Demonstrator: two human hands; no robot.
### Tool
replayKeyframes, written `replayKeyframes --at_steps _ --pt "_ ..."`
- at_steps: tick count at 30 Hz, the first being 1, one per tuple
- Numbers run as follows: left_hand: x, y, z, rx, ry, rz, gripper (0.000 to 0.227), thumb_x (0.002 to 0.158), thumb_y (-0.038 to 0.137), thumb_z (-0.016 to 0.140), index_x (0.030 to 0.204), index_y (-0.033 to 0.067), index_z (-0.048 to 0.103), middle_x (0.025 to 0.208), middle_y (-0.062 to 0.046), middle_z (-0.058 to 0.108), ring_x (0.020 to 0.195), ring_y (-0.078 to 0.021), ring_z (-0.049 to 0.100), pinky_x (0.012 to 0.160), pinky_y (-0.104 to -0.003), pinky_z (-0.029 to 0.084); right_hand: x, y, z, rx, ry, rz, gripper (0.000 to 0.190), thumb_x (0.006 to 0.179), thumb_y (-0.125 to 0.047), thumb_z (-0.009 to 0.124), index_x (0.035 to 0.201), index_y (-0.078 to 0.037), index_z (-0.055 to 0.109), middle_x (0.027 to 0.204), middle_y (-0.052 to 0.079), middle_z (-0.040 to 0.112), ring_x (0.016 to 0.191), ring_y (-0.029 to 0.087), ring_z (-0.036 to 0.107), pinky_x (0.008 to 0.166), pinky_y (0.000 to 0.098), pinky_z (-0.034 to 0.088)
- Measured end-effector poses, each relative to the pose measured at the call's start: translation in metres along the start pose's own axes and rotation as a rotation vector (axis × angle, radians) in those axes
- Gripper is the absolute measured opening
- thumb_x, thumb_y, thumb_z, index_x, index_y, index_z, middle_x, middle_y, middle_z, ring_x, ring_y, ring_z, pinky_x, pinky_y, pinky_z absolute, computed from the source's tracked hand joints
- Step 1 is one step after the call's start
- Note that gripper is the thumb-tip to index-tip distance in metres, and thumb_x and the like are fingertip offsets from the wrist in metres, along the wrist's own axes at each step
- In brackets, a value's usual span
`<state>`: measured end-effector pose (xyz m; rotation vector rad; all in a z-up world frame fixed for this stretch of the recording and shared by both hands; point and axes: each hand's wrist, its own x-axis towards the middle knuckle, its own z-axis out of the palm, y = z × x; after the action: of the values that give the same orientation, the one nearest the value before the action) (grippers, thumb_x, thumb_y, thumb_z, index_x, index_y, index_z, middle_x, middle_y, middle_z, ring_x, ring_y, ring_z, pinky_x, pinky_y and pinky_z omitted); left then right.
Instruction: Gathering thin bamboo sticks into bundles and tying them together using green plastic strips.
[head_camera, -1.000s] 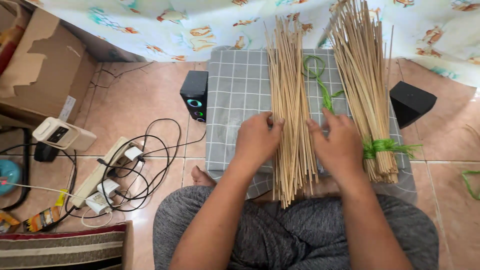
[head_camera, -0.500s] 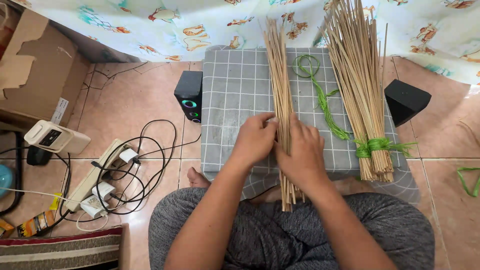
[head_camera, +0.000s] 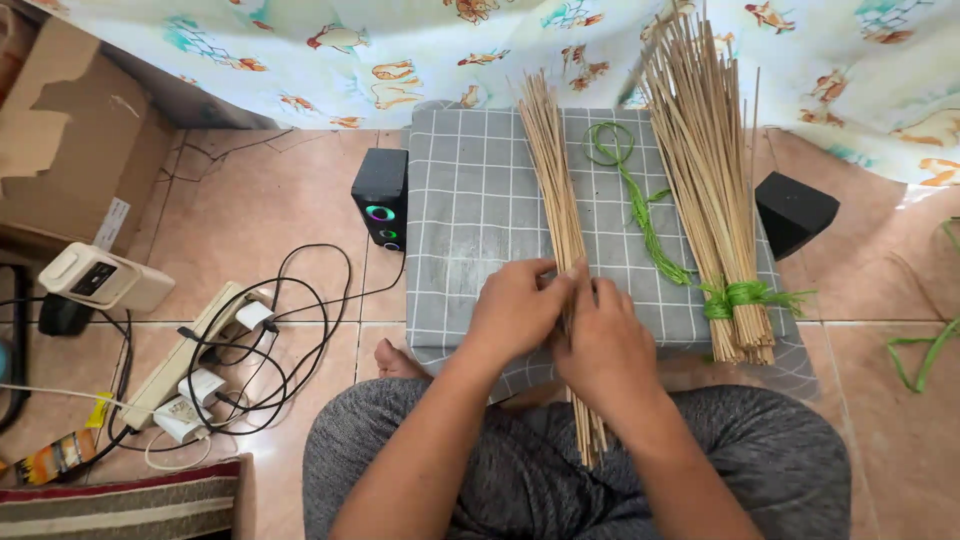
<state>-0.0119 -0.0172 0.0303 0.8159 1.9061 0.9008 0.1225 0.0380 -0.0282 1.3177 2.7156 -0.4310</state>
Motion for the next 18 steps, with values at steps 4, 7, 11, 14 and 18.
replayKeyframes --at_steps 4,7,11,14,18 --pt "-0.009 0.003 -0.006 0.109 -0.060 0.047 0.054 0.093 0.036 0.055 0.131 -0.0004 0.069 0.108 -0.021 0.077 0.114 -0.0484 0.067 0.098 -0.057 0.052 -0.009 -0.003 0.007 -0.024 -0.018 0.039 0.081 0.078 -0.034 0.068 0.150 -0.008 0.042 0.134 0.012 0.051 0.118 0.037 0.055 0.077 0.0544 0.062" --pt "-0.013 0.003 -0.010 0.178 -0.093 0.058 0.056 0.094 0.037 0.054 0.133 -0.0015 0.066 0.109 -0.022 0.076 0.116 -0.0484 0.066 0.098 -0.059 0.052 -0.019 -0.011 0.001 -0.084 -0.003 0.048 0.077 0.079 -0.033 0.067 0.149 -0.011 0.044 0.133 0.009 0.051 0.115 0.033 0.056 0.075 0.0507 0.064" --pt "-0.010 -0.003 -0.009 0.264 -0.130 0.071 0.053 0.094 0.038 0.056 0.128 -0.0008 0.069 0.110 -0.026 0.074 0.114 -0.0520 0.066 0.094 -0.061 0.053 -0.024 -0.016 0.002 -0.011 -0.046 0.116 0.077 0.079 -0.024 0.067 0.151 -0.011 0.041 0.139 0.008 0.048 0.120 0.038 0.055 0.082 0.0571 0.064" --pt "-0.008 -0.006 -0.011 0.248 -0.153 0.085 0.050 0.095 0.036 0.056 0.126 -0.0007 0.071 0.110 -0.027 0.074 0.113 -0.0523 0.066 0.093 -0.061 0.053 -0.027 -0.018 0.008 0.032 -0.018 0.135 0.080 0.078 -0.018 0.068 0.152 -0.008 0.038 0.141 0.011 0.045 0.119 0.043 0.057 0.081 0.0609 0.063" --pt "-0.013 -0.003 -0.014 0.166 -0.201 0.110 0.053 0.095 0.033 0.054 0.127 -0.0061 0.068 0.115 -0.032 0.071 0.117 -0.0564 0.062 0.095 -0.063 0.051 -0.032 -0.017 0.010 0.129 -0.017 0.191 0.081 0.078 -0.008 0.065 0.153 -0.009 0.035 0.141 0.014 0.044 0.108 0.053 0.065 0.082 0.0661 0.061"
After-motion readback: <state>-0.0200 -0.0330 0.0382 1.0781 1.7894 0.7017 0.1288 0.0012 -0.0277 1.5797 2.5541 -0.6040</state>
